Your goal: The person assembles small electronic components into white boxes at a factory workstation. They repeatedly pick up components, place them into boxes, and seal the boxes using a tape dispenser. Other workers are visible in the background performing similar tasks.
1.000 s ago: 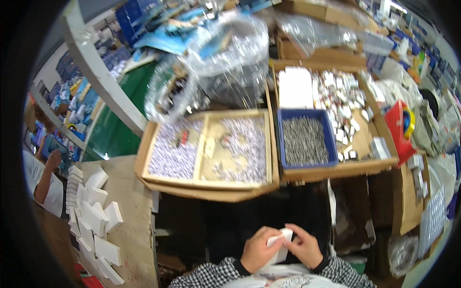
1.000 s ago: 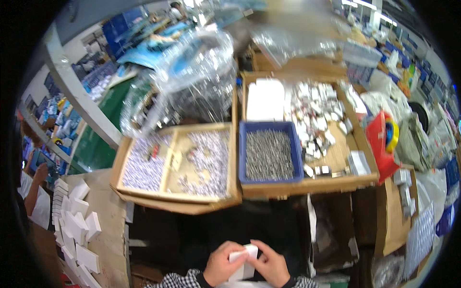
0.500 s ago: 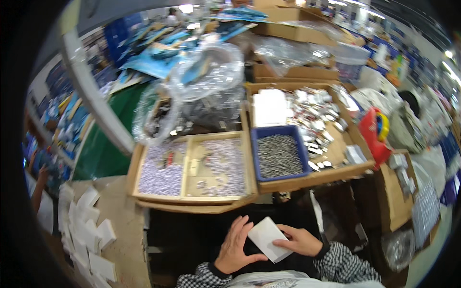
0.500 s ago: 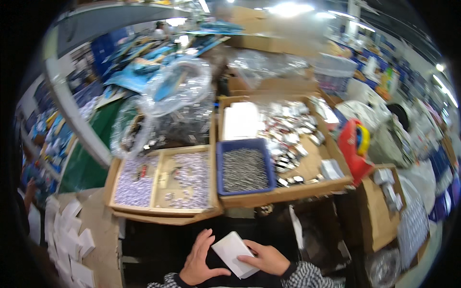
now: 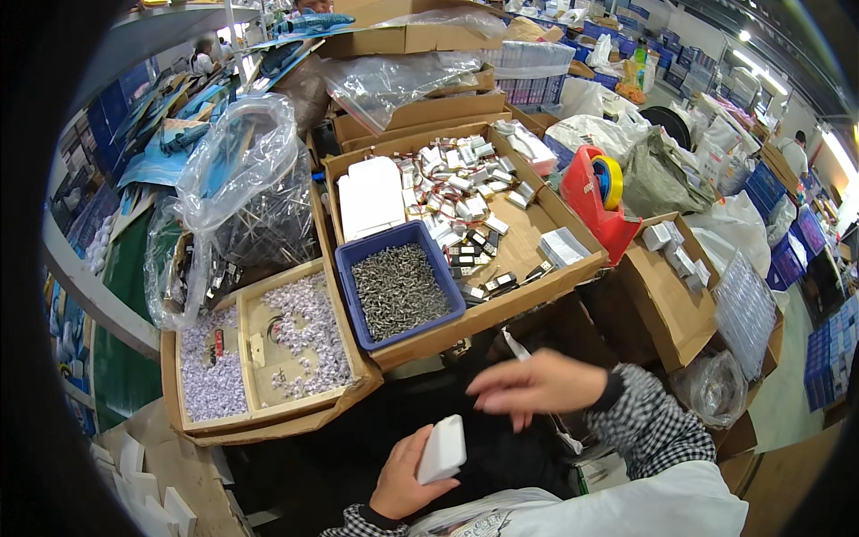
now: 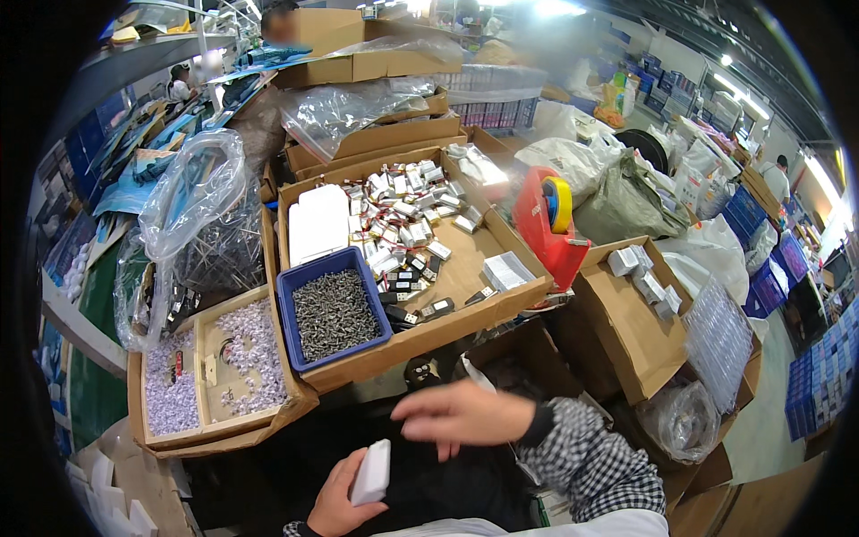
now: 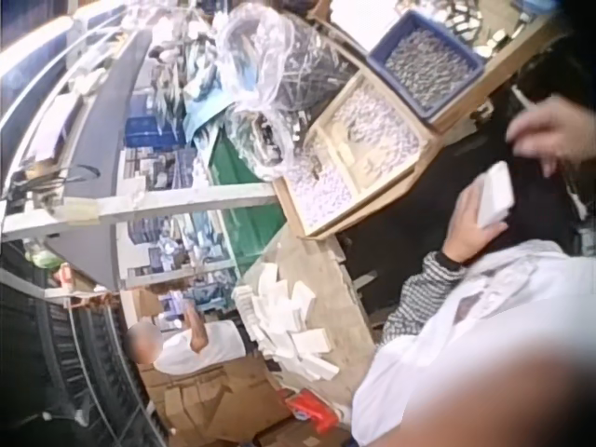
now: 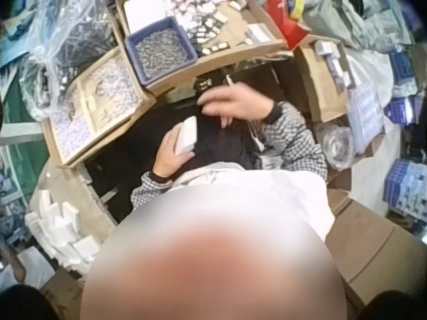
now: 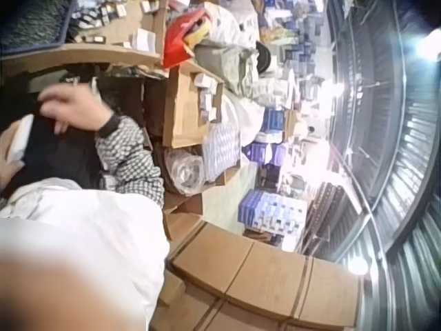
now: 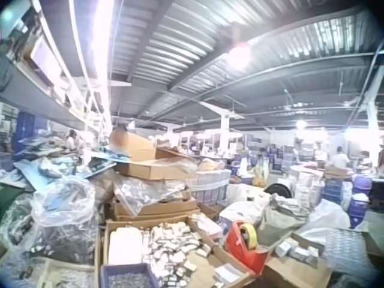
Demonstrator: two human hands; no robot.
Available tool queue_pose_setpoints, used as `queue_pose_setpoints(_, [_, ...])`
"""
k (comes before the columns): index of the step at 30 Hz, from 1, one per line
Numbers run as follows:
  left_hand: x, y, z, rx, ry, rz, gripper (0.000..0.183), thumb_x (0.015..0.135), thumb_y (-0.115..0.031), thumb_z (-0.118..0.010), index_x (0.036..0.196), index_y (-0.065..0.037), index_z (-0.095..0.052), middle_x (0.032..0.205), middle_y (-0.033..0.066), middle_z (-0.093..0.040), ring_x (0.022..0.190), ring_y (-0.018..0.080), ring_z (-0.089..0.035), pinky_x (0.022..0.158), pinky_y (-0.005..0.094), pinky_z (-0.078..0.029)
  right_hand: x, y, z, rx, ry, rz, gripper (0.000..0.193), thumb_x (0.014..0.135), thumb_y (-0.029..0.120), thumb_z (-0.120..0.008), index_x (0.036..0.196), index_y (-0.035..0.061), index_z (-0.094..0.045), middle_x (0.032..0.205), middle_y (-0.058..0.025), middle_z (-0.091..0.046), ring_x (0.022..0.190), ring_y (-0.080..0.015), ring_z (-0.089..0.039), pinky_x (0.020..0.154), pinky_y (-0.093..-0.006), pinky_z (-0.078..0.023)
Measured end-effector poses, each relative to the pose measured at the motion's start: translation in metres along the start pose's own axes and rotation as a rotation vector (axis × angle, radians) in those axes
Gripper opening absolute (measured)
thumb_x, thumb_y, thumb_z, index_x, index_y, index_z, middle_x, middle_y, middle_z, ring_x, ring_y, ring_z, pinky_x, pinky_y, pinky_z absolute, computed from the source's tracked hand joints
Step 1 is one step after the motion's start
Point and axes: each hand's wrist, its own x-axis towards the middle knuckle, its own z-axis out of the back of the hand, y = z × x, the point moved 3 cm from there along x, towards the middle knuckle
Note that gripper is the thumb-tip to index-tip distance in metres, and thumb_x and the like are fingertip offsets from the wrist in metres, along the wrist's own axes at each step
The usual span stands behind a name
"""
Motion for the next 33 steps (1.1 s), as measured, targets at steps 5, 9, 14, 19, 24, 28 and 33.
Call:
queue_pose_setpoints(5, [-0.005, 0.024, -0.026, -1.04, 0.241, 0.144, 0.094, 0.075, -0.051, -0.071, 0.141, 0.002, -0.029, 0.123, 0.0126, -0.05, 0.113, 0.0237, -0.052, 0.093, 0.0366, -0.044, -0.004, 0.049, 0.111, -1.355, -0.747, 0.388, 0.024, 0.08, 0.01, -0.061, 0.103, 0.0091, -0.067, 0.092, -0.008, -0.066, 0.086, -0.0234, -0.062, 0.078, -0.0338, -0.05])
queue_pose_setpoints(9, [-0.01, 0.027, -0.043, -1.416, 0.378, 0.254, 0.107, 0.065, -0.073, -0.067, 0.135, 0.001, -0.035, 0.115, 0.0147, -0.055, 0.106, 0.0252, -0.057, 0.094, 0.0389, -0.046, 0.028, 0.038, 0.17, -1.618, -0.616, 0.189, 0.029, 0.074, 0.005, -0.06, 0.101, 0.0104, -0.069, 0.099, -0.0048, -0.066, 0.101, -0.0229, -0.057, 0.088, -0.0337, -0.046])
queue_pose_setpoints(14, [-0.012, 0.027, -0.044, -1.461, 0.419, 0.296, 0.107, 0.062, -0.077, -0.065, 0.13, 0.001, -0.039, 0.114, 0.015, -0.055, 0.104, 0.025, -0.059, 0.093, 0.0408, -0.048, 0.038, 0.023, 0.194, -1.681, -0.435, -0.039, 0.021, 0.074, 0.013, -0.064, 0.094, 0.0159, -0.069, 0.096, -0.0003, -0.065, 0.098, -0.021, -0.057, 0.083, -0.0349, -0.047])
queue_pose_setpoints(19, [-0.01, 0.028, -0.042, -1.46, 0.399, 0.339, 0.108, 0.063, -0.078, -0.063, 0.131, 0.001, -0.037, 0.115, 0.0152, -0.055, 0.106, 0.0247, -0.058, 0.094, 0.0407, -0.048, 0.011, 0.044, 0.188, -1.477, -0.494, 0.095, 0.016, 0.075, 0.011, -0.065, 0.09, 0.0089, -0.067, 0.094, -0.0068, -0.064, 0.1, -0.0263, -0.058, 0.087, -0.0379, -0.046])
queue_pose_setpoints(24, [-0.005, 0.028, -0.043, -1.409, 0.442, 0.334, 0.108, 0.064, -0.079, -0.06, 0.133, 0.001, -0.037, 0.116, 0.0154, -0.055, 0.107, 0.0249, -0.058, 0.095, 0.0409, -0.047, -0.003, 0.067, 0.186, -1.37, -0.428, 0.009, 0.011, 0.08, 0.011, -0.064, 0.089, 0.0047, -0.062, 0.098, -0.0084, -0.062, 0.102, -0.0272, -0.057, 0.091, -0.0372, -0.045])
queue_pose_setpoints(28, [-0.003, 0.028, -0.044, -1.397, 0.454, 0.356, 0.109, 0.064, -0.08, -0.06, 0.133, 0.001, -0.036, 0.117, 0.0158, -0.055, 0.108, 0.0249, -0.058, 0.095, 0.0408, -0.048, -0.014, 0.081, 0.18, -1.313, -0.424, 0.011, 0.018, 0.086, 0.013, -0.061, 0.101, 0.0049, -0.056, 0.103, -0.0097, -0.06, 0.105, -0.0281, -0.055, 0.093, -0.0376, -0.044])
queue_pose_setpoints(33, [-0.003, 0.031, -0.045, -1.419, 0.45, 0.352, 0.11, 0.064, -0.08, -0.06, 0.134, 0.001, -0.035, 0.117, 0.0161, -0.055, 0.107, 0.0249, -0.058, 0.094, 0.0409, -0.048, -0.017, 0.085, 0.178, -1.219, -0.405, -0.201, 0.022, 0.088, 0.016, -0.06, 0.104, 0.005, -0.05, 0.097, -0.0108, -0.063, 0.095, -0.0313, -0.06, 0.085, -0.0375, -0.047])
